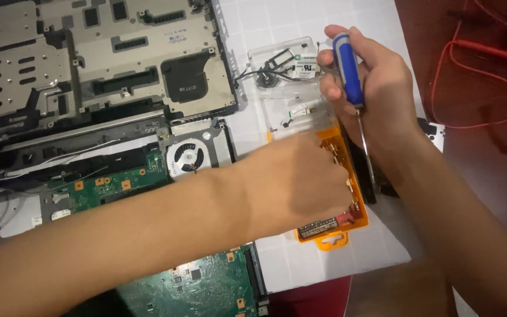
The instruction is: Removing screws from a laptop motherboard and lifting it from the chassis during disassembly.
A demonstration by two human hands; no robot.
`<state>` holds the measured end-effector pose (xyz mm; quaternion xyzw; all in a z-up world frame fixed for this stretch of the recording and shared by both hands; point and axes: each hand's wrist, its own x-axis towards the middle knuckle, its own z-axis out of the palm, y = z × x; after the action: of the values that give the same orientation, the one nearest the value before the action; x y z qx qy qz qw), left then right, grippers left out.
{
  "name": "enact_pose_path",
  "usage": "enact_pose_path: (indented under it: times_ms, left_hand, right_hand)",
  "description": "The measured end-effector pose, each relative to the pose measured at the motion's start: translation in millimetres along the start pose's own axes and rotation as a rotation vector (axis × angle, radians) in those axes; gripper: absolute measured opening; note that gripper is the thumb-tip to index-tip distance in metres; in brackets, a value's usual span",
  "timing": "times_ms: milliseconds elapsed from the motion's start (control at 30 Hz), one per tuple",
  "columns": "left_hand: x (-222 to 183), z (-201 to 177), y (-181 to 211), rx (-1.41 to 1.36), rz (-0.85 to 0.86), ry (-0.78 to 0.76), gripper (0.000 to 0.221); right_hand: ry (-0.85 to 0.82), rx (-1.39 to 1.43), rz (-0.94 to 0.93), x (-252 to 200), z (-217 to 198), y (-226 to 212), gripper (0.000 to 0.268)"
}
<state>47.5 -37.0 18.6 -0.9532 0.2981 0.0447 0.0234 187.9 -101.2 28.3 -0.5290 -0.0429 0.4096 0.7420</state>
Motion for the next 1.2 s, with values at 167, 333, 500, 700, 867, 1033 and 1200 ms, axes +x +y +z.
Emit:
enact_pose_path:
  times_ms: [167, 333, 500, 700, 867, 1033, 1200]
  left_hand:
    - [-3, 7, -8, 0.025, -0.037, 0.18, 0.036]
    - [-4, 6, -9, -0.026, -0.025, 0.221, 0.036]
    - [-8, 11, -7, -0.001, 0.011, 0.392, 0.041]
    - [-19, 2, -13, 0.011, 0.047, 0.381, 0.037]
    - [-18, 7, -6, 0.034, 0.069, 0.362, 0.038]
    - [-15, 13, -1, 0.053, 0.086, 0.452, 0.04]
    - [-19, 19, -3, 0.166, 0.126, 0.543, 0.04]
  right_hand:
    - [0.019, -0.03, -0.024, -2, 4, -1, 0.032]
    - [0.032, -0.025, -0.009, -2, 4, -2, 0.032]
    - [0.034, 0.004, -0.004, 0, 3, -2, 0.031]
    - [0.053, -0.036, 0.006, -2, 5, -3, 0.033]
    - [0.048, -0.029, -0.001, 2, 2, -1, 0.034]
    - [0.032, 0.026, -0.007, 8, -6, 2, 0.03]
    - [0.041, 0.035, -0.014, 14, -7, 3, 0.03]
